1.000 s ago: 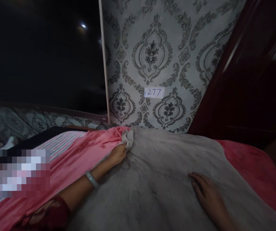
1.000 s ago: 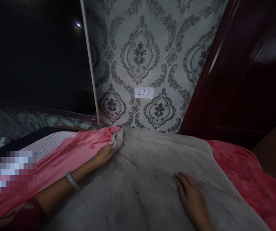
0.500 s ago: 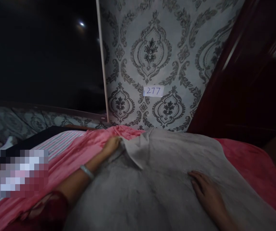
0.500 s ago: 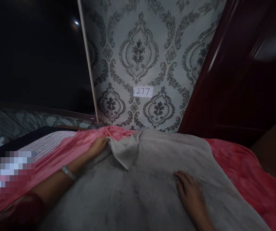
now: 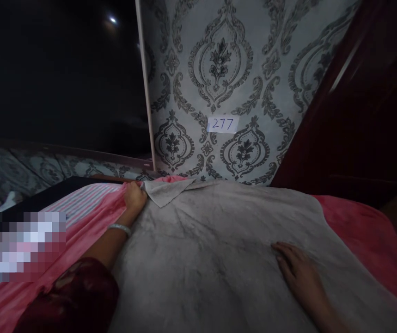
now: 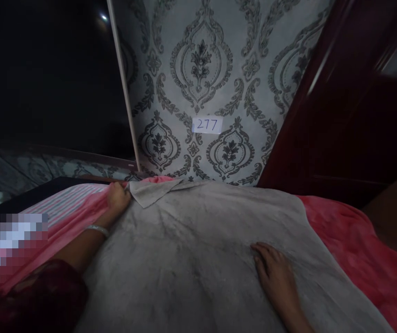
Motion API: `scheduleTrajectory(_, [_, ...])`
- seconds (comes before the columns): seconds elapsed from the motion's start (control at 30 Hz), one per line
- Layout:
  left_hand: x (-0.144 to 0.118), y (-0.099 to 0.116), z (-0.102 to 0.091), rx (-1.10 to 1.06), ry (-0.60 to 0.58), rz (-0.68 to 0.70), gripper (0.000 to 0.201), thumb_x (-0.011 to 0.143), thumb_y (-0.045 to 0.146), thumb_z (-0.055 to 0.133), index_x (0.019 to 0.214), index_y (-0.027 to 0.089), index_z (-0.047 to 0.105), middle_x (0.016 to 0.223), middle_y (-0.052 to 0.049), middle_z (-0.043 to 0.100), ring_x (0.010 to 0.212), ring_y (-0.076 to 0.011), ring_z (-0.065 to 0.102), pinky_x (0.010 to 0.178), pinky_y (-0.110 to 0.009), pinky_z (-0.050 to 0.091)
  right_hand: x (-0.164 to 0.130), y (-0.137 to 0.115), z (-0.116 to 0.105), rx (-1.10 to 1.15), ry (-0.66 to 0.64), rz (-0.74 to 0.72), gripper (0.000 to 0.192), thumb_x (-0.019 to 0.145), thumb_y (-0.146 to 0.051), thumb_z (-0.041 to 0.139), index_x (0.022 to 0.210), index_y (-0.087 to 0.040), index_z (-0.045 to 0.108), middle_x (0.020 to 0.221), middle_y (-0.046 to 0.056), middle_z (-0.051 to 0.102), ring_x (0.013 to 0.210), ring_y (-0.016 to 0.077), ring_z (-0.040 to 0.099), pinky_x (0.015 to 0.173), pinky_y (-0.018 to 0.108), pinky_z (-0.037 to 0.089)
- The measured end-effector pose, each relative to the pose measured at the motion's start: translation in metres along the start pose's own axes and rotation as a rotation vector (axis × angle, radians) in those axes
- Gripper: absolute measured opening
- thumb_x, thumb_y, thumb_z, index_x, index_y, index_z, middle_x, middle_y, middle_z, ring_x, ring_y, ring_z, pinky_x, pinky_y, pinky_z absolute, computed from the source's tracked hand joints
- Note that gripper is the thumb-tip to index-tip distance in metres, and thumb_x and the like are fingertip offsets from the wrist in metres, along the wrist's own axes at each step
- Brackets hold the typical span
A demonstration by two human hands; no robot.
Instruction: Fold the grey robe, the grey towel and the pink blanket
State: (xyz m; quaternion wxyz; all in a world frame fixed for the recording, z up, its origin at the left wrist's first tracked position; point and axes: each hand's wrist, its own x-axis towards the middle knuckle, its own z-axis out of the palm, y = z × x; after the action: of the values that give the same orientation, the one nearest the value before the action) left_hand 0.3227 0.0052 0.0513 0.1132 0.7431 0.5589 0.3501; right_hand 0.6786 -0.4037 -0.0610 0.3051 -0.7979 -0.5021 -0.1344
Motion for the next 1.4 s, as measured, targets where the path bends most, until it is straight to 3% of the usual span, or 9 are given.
scheduleTrajectory(0.2, [-0.02, 0.01, 0.029, 0.223, -0.373, 0.582, 0.023, 0.086, 0.032, 0.053, 0.097, 0.019, 0.068, 0.096, -0.011, 0.069, 0.095, -0.0258, 0.064, 0.088, -0.037, 0.05, 0.0, 0.002, 0.003, -0.018, -0.002, 0.002, 0.042, 0.096, -0.044, 0.037, 0.11, -0.022, 0.071, 0.116, 0.01, 0.069, 0.109, 0.0291, 0.062, 0.096, 0.05, 0.049])
scheduleTrajectory(0.3, [-0.012, 0.014, 0.036, 0.224, -0.42, 0.722, 0.035, 0.085, 0.029, 0.055, 0.116, 0.023, 0.069, 0.136, -0.011, 0.061, 0.127, -0.0272, 0.054, 0.109, -0.04, 0.041, 0.0, 0.002, 0.003, -0.019, -0.001, -0.003, 0.042, 0.096, -0.043, 0.037, 0.11, -0.022, 0.071, 0.116, 0.01, 0.069, 0.109, 0.0288, 0.062, 0.096, 0.05, 0.049])
scheduleTrajectory(0.4, [0.008, 0.012, 0.036, 0.341, -0.29, 0.566, 0.053, 0.088, 0.03, 0.052, 0.14, 0.018, 0.055, 0.16, -0.015, 0.035, 0.146, -0.036, 0.032, 0.118, -0.054, 0.027, 0.0, 0.002, 0.003, -0.008, 0.013, -0.005, 0.041, 0.096, -0.043, 0.038, 0.11, -0.023, 0.07, 0.115, 0.009, 0.069, 0.109, 0.0286, 0.062, 0.096, 0.05, 0.049])
scheduleTrajectory(0.5, [0.016, 0.013, 0.037, 0.442, -0.14, 0.301, 0.057, 0.093, 0.032, 0.044, 0.145, 0.01, 0.049, 0.159, -0.022, 0.032, 0.148, -0.0399, 0.027, 0.116, -0.06, 0.027, 0.0, 0.003, 0.004, -0.012, 0.019, -0.011, 0.04, 0.095, -0.042, 0.038, 0.108, -0.023, 0.071, 0.115, 0.009, 0.069, 0.108, 0.0283, 0.063, 0.094, 0.049, 0.05])
scheduleTrajectory(0.6, [0.004, 0.024, 0.043, 0.484, -0.083, 0.41, 0.053, 0.094, 0.032, 0.042, 0.141, 0.009, 0.054, 0.156, -0.022, 0.037, 0.149, -0.0364, 0.026, 0.119, -0.057, 0.022, 0.001, 0.002, 0.003, -0.031, 0.01, -0.013, 0.04, 0.096, -0.04, 0.038, 0.11, -0.023, 0.071, 0.115, 0.009, 0.069, 0.107, 0.0279, 0.063, 0.094, 0.048, 0.05])
scheduleTrajectory(0.73, [-0.011, 0.035, 0.054, 0.487, -0.277, 0.642, 0.054, 0.097, 0.042, 0.041, 0.146, 0.022, 0.051, 0.161, -0.012, 0.034, 0.151, -0.033, 0.022, 0.121, -0.058, 0.016, -0.001, -0.003, 0.0, -0.103, 0.012, -0.008, 0.045, 0.098, -0.041, 0.033, 0.116, -0.02, 0.068, 0.121, 0.011, 0.067, 0.112, 0.028, 0.06, 0.097, 0.048, 0.049])
scheduleTrajectory(0.9, [-0.004, 0.021, 0.066, 0.497, -0.364, 0.44, 0.061, 0.1, 0.047, 0.031, 0.156, 0.025, 0.033, 0.163, -0.011, 0.029, 0.151, -0.0363, 0.021, 0.117, -0.063, 0.019, -0.004, -0.01, -0.002, -0.343, -0.063, 0.07, 0.054, 0.101, -0.041, 0.025, 0.14, -0.02, 0.056, 0.147, 0.012, 0.052, 0.136, 0.0316, 0.044, 0.109, 0.056, 0.038])
scheduleTrajectory(1.13, [-0.004, 0.039, 0.048, 0.453, -0.464, 0.469, 0.062, 0.098, 0.048, 0.041, 0.154, 0.022, 0.037, 0.162, -0.014, 0.03, 0.15, -0.035, 0.022, 0.117, -0.06, 0.019, 0.0, -0.022, -0.008, -0.431, -0.182, 0.139, 0.052, 0.102, -0.037, 0.027, 0.146, -0.021, 0.05, 0.153, 0.01, 0.046, 0.141, 0.0294, 0.039, 0.112, 0.054, 0.033])
scheduleTrajectory(1.4, [-0.105, 0.06, 0.026, 0.35, -0.596, 0.785, 0.062, 0.097, 0.06, 0.032, 0.152, 0.032, 0.04, 0.163, -0.006, 0.032, 0.151, -0.0315, 0.023, 0.12, -0.057, 0.018, 0.005, -0.039, -0.021, -0.397, -0.206, -0.002, 0.052, 0.103, -0.042, 0.033, 0.151, -0.027, 0.042, 0.159, 0.007, 0.036, 0.148, 0.0303, 0.027, 0.114, 0.056, 0.028])
